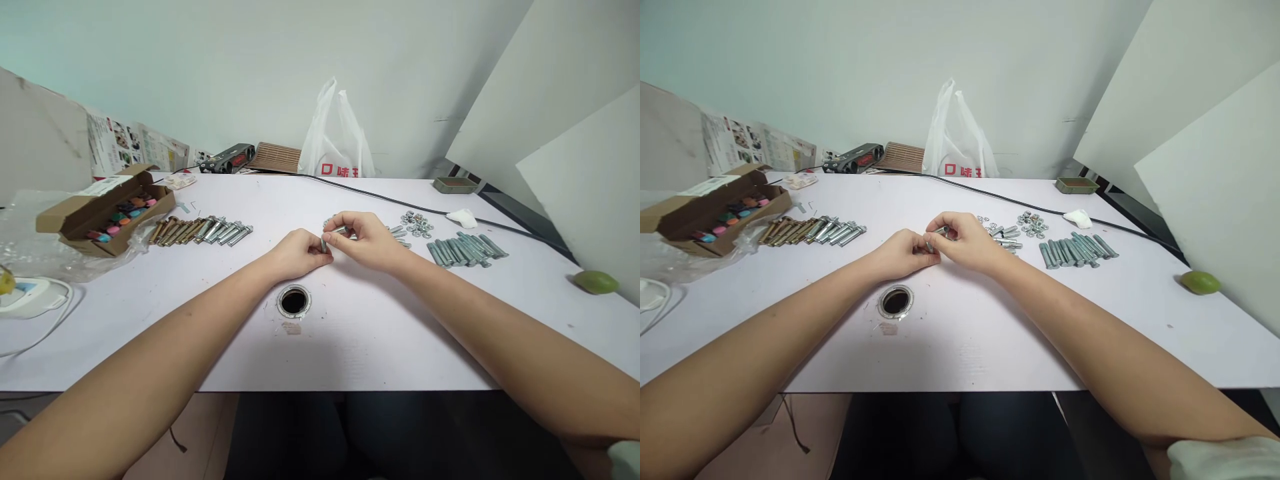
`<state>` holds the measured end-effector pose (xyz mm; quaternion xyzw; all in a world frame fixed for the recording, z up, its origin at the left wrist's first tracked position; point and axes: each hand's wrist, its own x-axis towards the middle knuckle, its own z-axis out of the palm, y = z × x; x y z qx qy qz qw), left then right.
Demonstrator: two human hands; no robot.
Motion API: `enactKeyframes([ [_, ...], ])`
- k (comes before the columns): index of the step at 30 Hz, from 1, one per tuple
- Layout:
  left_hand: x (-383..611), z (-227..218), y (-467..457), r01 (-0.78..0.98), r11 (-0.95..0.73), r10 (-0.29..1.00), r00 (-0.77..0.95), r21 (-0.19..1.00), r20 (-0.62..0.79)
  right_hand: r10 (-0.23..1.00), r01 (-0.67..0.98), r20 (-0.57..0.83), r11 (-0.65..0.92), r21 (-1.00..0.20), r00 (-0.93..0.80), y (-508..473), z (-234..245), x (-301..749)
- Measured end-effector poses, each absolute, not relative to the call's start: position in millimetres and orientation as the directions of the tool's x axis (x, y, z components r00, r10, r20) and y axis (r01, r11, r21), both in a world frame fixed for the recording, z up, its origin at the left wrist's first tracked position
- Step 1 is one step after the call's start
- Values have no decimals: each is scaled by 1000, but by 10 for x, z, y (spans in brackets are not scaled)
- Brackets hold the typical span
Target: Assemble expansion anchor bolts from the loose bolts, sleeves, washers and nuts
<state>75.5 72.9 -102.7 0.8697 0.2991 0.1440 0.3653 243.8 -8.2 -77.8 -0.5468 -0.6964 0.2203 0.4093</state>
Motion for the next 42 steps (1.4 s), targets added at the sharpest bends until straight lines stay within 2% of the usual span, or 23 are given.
enactKeyframes([
  [6,783,-1018,699,421,-608,610,790,673,57,925,594,367,349,-725,-96,-83,-733,2425],
  [12,786,-996,687,439,-562,630,777,701,19,965,641,224,260,-723,-138,-74,-788,2435],
  [15,765,-972,691,441,-543,629,778,714,-2,962,628,234,269,-730,-140,-82,-752,2495],
  [18,726,-958,719,464,-506,640,767,728,-44,963,644,270,209,-736,-5,-92,-675,2674],
  [21,688,-962,774,511,-480,678,732,713,-69,933,732,259,-7,-681,250,-50,-669,2979],
  [24,676,-977,827,539,-492,719,694,684,-30,889,790,188,-252,-559,417,39,-766,3281],
  [27,687,-992,853,546,-486,733,680,683,-22,875,792,76,-393,-467,479,117,-866,3443],
  [30,689,-1000,856,545,-465,735,677,698,-39,875,778,-6,-434,-453,485,158,-900,3463],
  [36,643,-962,820,479,-471,712,702,741,-1,860,749,-61,-474,-464,506,172,-862,3400],
  [39,635,-940,808,428,-469,708,705,772,40,866,742,-66,-462,-486,496,164,-849,3386],
  [42,640,-944,825,430,-445,715,699,786,22,873,736,-53,-441,-514,486,157,-845,3391],
])
